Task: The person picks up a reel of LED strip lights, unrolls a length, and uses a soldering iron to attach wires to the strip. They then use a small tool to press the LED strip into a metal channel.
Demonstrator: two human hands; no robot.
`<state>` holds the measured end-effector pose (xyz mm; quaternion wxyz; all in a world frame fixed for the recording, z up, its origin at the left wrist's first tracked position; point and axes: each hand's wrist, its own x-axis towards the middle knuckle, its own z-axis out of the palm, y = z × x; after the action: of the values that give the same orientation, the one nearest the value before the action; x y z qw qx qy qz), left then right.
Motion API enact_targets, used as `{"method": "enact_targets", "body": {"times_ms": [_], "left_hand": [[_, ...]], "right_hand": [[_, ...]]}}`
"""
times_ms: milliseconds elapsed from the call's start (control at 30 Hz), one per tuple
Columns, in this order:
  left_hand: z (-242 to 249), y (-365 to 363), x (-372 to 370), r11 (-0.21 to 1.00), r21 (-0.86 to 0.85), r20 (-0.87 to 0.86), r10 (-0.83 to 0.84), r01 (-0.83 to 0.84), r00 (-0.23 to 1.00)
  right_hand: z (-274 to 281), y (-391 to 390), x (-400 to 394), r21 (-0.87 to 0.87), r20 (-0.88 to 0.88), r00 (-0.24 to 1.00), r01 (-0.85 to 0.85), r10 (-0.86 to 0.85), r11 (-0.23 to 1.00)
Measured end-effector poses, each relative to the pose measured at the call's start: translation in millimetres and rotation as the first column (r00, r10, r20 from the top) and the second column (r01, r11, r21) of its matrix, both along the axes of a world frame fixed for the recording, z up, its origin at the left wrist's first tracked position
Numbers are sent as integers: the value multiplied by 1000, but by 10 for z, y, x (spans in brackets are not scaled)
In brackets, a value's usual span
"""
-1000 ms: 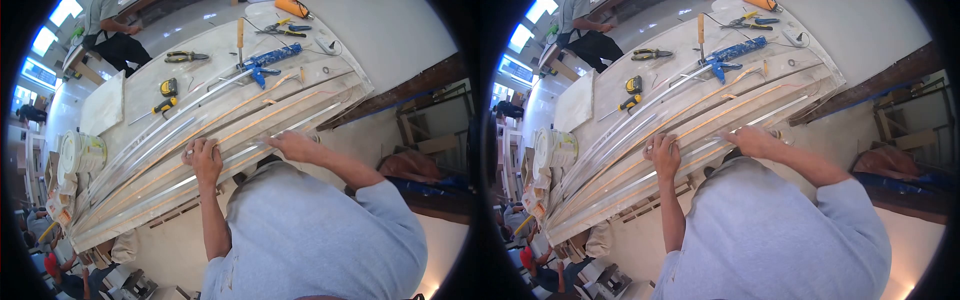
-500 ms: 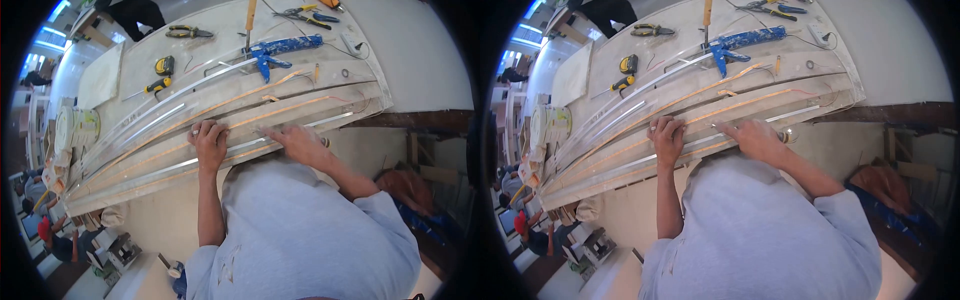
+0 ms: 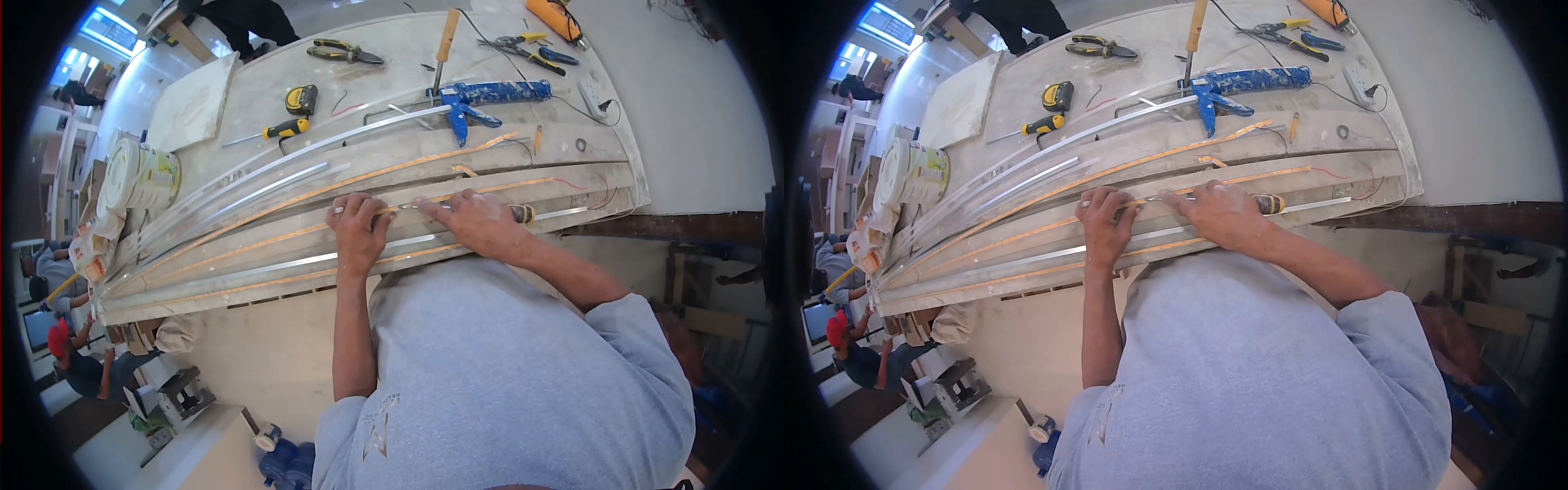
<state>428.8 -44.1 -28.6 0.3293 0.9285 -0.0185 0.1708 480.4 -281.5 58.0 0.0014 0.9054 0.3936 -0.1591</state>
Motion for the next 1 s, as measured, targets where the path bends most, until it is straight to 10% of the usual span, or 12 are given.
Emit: {"method": "enact_targets", "body": {"times_ms": [1000], "left_hand": [[51, -16, 22, 1000, -5, -21, -20, 20, 1000]], "right_hand": [[287, 63, 84, -93, -166, 976, 128, -142, 987]]}}
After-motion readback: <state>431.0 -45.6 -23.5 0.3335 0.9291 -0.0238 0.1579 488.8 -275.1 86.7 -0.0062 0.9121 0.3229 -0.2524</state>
